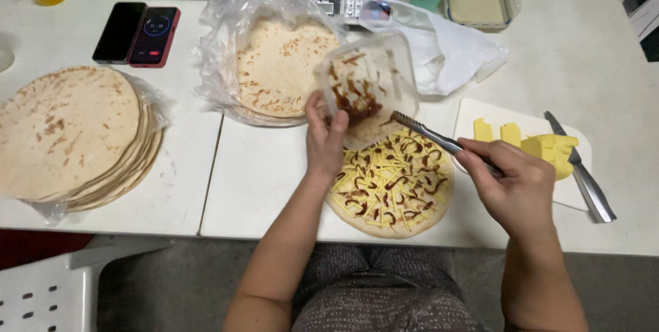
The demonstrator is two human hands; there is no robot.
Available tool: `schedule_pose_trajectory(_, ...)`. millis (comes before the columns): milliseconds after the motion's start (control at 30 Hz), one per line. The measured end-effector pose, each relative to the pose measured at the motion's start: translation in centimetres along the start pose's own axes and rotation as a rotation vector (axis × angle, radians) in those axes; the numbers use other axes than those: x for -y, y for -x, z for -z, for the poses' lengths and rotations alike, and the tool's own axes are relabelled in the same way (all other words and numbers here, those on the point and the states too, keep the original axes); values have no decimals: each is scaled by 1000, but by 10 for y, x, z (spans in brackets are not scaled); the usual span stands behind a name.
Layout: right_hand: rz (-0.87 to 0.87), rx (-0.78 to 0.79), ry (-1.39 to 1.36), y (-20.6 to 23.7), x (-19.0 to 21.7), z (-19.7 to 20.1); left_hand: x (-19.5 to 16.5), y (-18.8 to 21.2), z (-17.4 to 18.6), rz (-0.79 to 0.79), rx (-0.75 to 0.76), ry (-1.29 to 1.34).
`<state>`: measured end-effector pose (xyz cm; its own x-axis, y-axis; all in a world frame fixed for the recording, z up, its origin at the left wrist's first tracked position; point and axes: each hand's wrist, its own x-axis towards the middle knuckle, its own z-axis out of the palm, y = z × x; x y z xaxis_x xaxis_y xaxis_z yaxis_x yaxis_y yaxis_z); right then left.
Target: The person holds a plastic container of sauce and uses tongs to drizzle sauce over a tortilla already topped with shredded cheese. They spread sauce across the surface, then place a second tortilla on top and press it down, covering the assembled flatbread with plastic wrap.
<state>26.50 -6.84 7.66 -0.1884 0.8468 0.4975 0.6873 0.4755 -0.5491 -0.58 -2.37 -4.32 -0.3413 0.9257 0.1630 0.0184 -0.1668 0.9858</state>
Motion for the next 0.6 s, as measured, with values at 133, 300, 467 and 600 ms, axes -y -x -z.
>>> schedule_pose_trajectory(133, -167, 126, 49, 17, -20, -7, 3, -10, 10, 103, -111, 125)
schedule_pose_trajectory(300, -238, 228, 67, 34, -38, -28, 11, -14, 11, 63, -136, 180)
schedule_pose_trajectory(467, -212, 298, 213, 35, -44, -44, 16, -13, 9, 28, -112, 133)
schedule_pose_trajectory(600, -222, 328, 282, 31, -44, -49, 18, -14, 10, 47, -116, 128)
